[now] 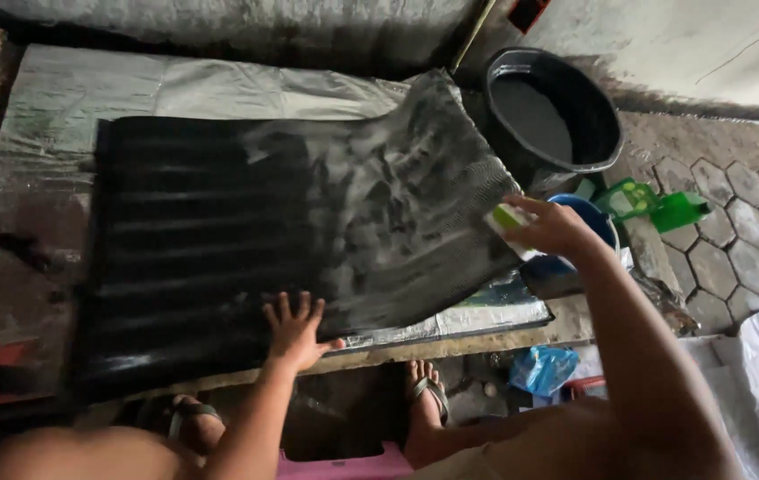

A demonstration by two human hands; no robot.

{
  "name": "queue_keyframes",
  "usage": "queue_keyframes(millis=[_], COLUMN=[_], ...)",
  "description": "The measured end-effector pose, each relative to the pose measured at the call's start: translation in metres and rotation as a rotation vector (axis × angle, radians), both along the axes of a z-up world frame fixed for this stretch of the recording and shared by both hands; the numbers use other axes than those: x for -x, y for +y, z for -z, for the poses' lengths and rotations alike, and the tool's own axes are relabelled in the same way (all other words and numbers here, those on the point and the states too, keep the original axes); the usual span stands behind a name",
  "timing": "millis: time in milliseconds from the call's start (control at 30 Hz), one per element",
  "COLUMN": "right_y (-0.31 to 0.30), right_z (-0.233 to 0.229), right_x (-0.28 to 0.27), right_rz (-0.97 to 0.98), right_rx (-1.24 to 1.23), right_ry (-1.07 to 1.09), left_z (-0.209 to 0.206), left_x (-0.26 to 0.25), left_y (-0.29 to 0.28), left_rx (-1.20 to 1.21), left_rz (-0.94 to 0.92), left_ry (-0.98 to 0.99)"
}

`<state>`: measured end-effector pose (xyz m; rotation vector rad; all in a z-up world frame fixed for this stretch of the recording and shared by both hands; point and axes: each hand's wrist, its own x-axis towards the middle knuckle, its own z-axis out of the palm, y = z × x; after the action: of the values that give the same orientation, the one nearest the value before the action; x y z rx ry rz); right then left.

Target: Scrubbing a black mat with a sponge and soapy water, rinsing it with a cup, and rolling it up.

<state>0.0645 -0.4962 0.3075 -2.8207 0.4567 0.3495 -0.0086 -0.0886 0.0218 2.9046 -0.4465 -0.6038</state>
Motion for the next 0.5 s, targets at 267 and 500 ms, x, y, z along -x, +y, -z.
queue_keyframes(millis=[267, 500], right_y=[0.004, -0.087], right_z=[0.029, 0.027], right_x=[0.026, 0.037], right_rz=[-0.215, 0.035], right_rx=[0.136, -0.113], right_ry=[0.352, 0.443], left_z=[0.009, 0.053], left_x=[0.005, 0.016], left_y=[-0.055, -0.048], left_rx=[0.036, 0.226], left_rz=[0.089, 0.105], left_ry=[-0.068, -0.487])
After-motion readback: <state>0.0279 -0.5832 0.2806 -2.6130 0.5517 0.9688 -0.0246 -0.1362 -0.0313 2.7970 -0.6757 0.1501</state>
